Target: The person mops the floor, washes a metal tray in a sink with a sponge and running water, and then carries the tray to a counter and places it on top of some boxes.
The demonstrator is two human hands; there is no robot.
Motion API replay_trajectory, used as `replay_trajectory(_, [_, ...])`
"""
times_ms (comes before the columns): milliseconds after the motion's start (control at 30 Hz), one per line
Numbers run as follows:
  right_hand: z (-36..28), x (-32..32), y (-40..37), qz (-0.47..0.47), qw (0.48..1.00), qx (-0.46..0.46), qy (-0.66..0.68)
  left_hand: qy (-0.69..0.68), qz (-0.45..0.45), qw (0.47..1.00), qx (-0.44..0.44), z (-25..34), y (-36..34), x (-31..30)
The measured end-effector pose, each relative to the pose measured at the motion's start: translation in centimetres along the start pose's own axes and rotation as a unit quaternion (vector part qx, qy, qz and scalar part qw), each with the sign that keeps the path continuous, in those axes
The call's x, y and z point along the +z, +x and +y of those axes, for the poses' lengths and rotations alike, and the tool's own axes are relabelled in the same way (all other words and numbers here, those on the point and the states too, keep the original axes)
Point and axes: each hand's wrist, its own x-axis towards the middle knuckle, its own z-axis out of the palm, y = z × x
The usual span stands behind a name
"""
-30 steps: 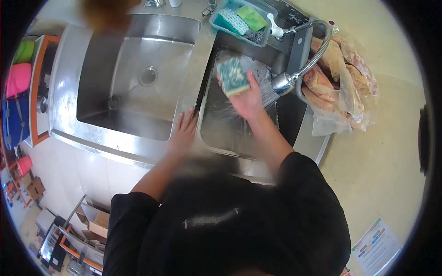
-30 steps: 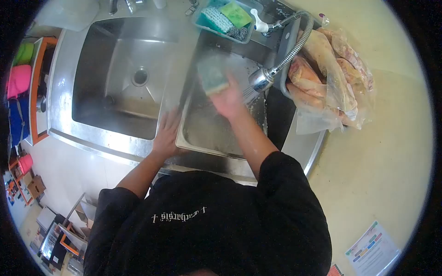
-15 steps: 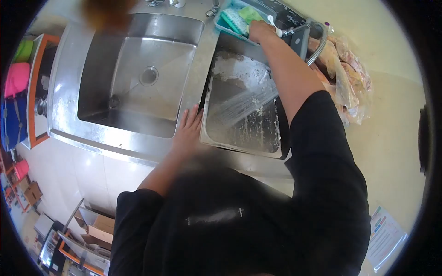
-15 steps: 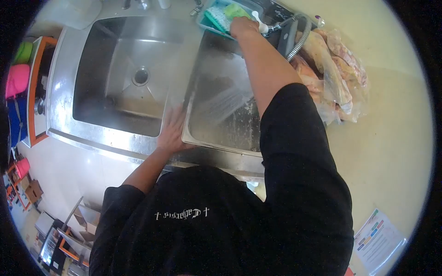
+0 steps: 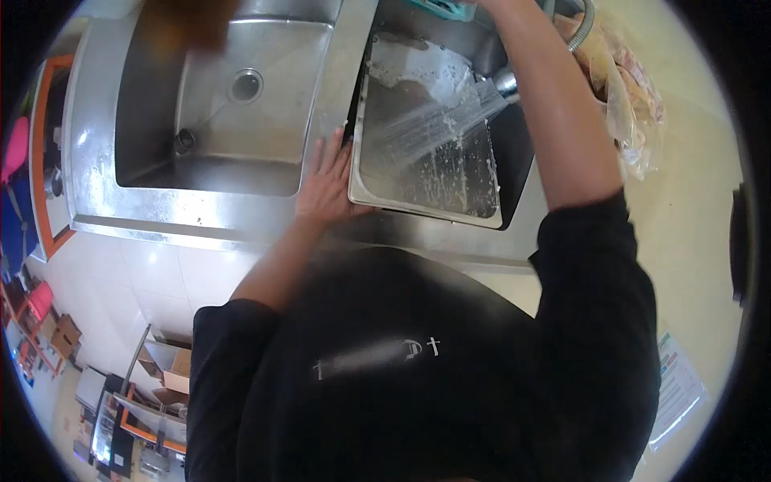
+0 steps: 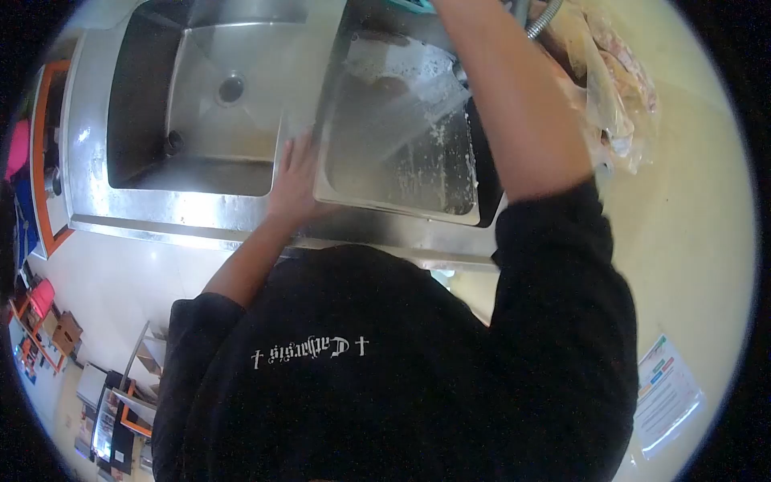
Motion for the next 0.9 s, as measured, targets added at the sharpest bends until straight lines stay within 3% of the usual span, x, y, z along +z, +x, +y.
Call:
replay_trajectory(100, [-3.4,3.0,-10.0,-0.019,0.963,-0.068,0.26,-0.001,-0.004,1.0,-0.002,0.1,0.1,0.0])
replay_trajectory(133, [-3.9,7.4,-12.0,0.05,0.944,-0.144,0.291,-0.006,-0.007,1.0,-0.003,0.1,0.1,0.0])
replay_trajectory(233, [-7.4,14.8,-18.1,-0.048,0.872,-0.191,0.449,-0.003,-0.047,0.999,0.004,0.3,-0.1,-0.6])
replay_trajectory(300, [-8.9,18.2,-21.0,0.014,0.863,-0.244,0.441,0.05,0.005,0.998,0.03,-0.6,-0.4,1.8])
replay_trajectory(333, [-8.9,18.4,-22.5,0.015,0.87,-0.221,0.441,0.073,0.032,0.996,0.049,-0.8,-0.3,2.8])
replay_trajectory(433, [-6.9,19.6,-26.0,0.015,0.899,-0.149,0.413,-0.054,0.069,0.996,0.017,0.6,-0.1,0.1])
replay_trajectory(467, [-4.6,20.8,-27.6,0.008,0.913,-0.126,0.387,-0.112,0.124,0.986,0.011,1.2,-0.2,-0.3])
replay_trajectory(500, [-2.1,21.3,-28.8,0.001,0.927,-0.107,0.359,-0.073,0.112,0.991,0.021,1.3,0.3,-0.2])
replay_trajectory(633, [8.6,18.1,-32.2,-0.215,0.961,-0.021,0.17,0.001,0.089,0.995,0.034,1.5,0.1,-0.4])
replay_trajectory(733, [7.4,21.9,-34.2,-0.101,0.966,0.005,0.24,-0.001,0.102,0.994,0.034,1.1,0.4,0.0])
replay_trajectory(833, [0.1,21.2,-33.1,0.062,0.959,-0.038,0.273,0.0,0.091,0.995,0.032,1.1,-0.1,0.4])
replay_trajectory(900, [1.5,22.0,-33.9,0.008,0.961,0.002,0.277,-0.003,0.098,0.995,0.036,0.9,0.0,0.5])
